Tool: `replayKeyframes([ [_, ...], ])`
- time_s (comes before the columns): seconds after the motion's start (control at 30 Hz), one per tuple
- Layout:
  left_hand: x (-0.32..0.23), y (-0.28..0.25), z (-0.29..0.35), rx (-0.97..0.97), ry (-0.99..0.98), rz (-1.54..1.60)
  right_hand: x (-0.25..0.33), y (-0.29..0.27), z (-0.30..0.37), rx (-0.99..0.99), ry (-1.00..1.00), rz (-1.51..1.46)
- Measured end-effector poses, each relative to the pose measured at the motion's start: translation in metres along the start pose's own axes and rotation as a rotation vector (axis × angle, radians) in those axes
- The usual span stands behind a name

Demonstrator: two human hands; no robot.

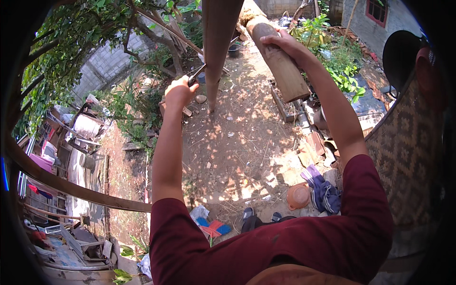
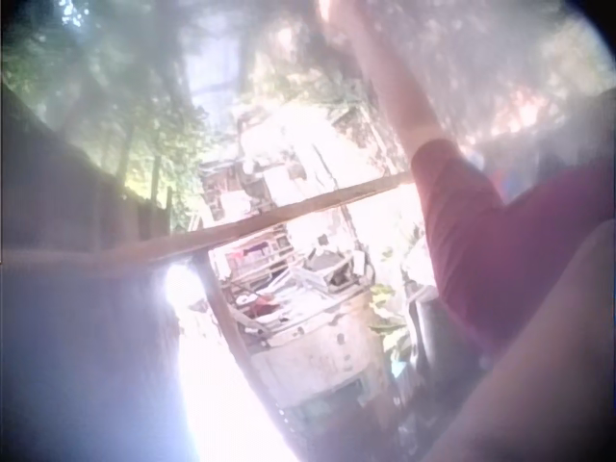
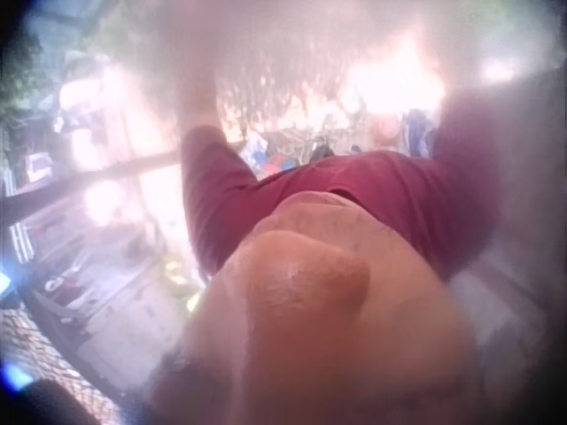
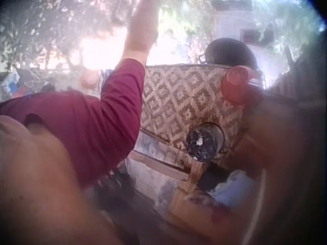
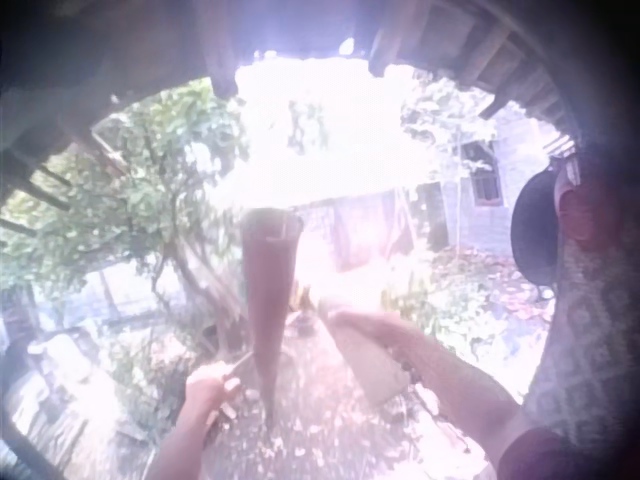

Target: The person retrieves a long bamboo pole and uses a knife to split it lengthwise into thin strips. They repeatedly position the pole, drive the knife along its length, and separate the resulting strips, placing them on the ground.

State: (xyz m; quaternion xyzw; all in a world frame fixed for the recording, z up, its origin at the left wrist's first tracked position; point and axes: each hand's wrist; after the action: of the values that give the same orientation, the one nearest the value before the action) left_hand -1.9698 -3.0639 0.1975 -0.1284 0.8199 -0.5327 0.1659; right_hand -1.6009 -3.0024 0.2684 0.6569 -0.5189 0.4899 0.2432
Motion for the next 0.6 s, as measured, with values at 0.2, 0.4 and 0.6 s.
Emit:
replayKeyframes([
  [0.2, -0.018, -0.011, -0.032, 0.092, -0.058, -0.014, -0.072, 0.064, 0.103, -0.320, -0.235, -0.454],
  [0.4, -0.005, -0.005, -0.052, 0.023, -0.001, 0.015, -0.001, 0.004, 0.091, -0.461, -0.410, -0.119],
  [0.6, -0.015, -0.012, -0.069, 0.018, 0.053, 0.040, 0.016, -0.045, 0.034, -0.822, -0.954, 0.208],
])
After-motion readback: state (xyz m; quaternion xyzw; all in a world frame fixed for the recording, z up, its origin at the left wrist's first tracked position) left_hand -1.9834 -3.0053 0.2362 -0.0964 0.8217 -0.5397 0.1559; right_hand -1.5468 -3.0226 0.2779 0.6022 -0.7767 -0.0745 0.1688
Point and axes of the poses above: each hand's wrist, its own z-axis away from the middle knuckle, its own y-axis out of the palm, x = y × z, and after that the axes turned 13 degrees about -y, right-handed
